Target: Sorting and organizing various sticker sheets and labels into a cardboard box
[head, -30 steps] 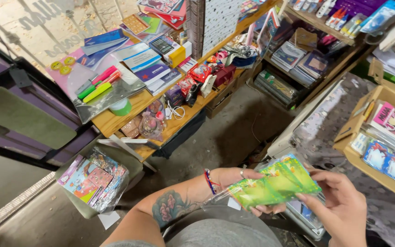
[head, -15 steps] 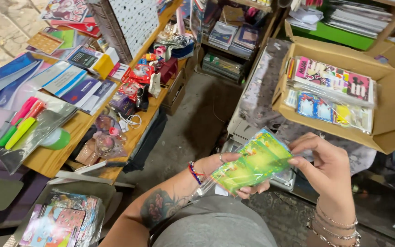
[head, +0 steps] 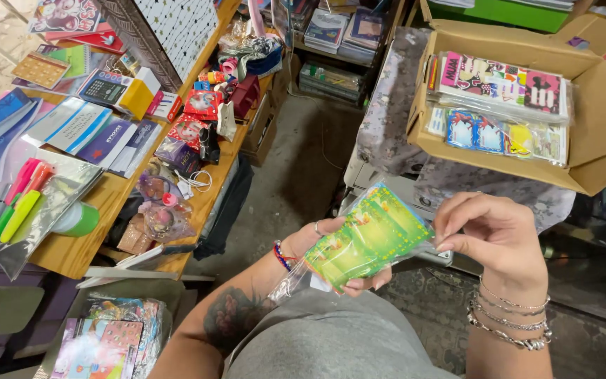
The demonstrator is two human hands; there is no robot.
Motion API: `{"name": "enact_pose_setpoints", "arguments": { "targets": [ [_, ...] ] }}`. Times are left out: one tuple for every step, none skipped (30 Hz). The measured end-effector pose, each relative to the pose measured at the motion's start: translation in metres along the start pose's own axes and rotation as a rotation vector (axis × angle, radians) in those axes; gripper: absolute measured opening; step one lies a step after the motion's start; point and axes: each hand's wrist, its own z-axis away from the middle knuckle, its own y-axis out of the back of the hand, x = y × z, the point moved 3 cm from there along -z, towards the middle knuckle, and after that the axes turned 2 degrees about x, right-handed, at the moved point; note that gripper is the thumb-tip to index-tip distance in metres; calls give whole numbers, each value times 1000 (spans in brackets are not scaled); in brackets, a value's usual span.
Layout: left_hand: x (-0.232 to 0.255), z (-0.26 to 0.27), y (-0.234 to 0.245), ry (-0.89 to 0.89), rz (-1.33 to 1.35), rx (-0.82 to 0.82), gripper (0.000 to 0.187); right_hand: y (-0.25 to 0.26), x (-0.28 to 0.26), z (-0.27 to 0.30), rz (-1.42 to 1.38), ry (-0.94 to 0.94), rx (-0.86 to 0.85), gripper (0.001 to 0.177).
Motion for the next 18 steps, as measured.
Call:
{"name": "enact_pose_setpoints", "arguments": {
  "targets": [
    [0,-1,0,1,2,1,85,1,0,1,-2,-2,1,16],
    [1,-1,-1,3,-7,-11,85,1,1,2,19,-22,0,12],
    [2,-2,-2,5,-17,-23,85,2,1,2,40,-41,-2,9],
    [3,-3,-1,5,-16,-23,85,1,0,2,39,-42,-2,9],
    [4,-3,-1,8,-30,-27,85,1,0,3,81,-54,14,9],
    [5,-4,-1,11,-43,-31,84,0,-1,3,122,-67,31,11],
    [6,-6,-1,12,-42,-31,84,0,-3,3,122,-67,32,11],
    [7,-7,-2,11,-68,-13,86,0,-5,3,245,-90,14,23],
    [9,-9,-3,11,-95,6,88,-1,-7,3,367,-112,-3,35],
    [10,-14,-4,13,-95,7,88,-5,-14,2,365,-112,0,35],
    [12,-19,-7,7,-125,-31,84,-6,-21,0,468,-135,77,24],
    [13,-24,-9,1,-154,-69,81,-8,-28,-1,570,-158,154,15],
    [15,-29,-12,2,-159,-72,81,-8,-34,-3,573,-154,156,15],
    [17,-34,-14,2,-160,-80,80,-7,-40,-4,574,-165,189,14],
    [19,-39,-17,0,-161,-88,78,-6,-45,-6,575,-176,221,13],
    [22,-43,-17,-1,-165,-91,78,-8,-49,-6,578,-172,220,13],
    [23,-47,-18,-9,-192,-104,77,-10,-54,-7,625,-123,237,12],
    [25,-51,-19,-16,-219,-116,76,-13,-59,-7,672,-73,253,15]
  ]
}}
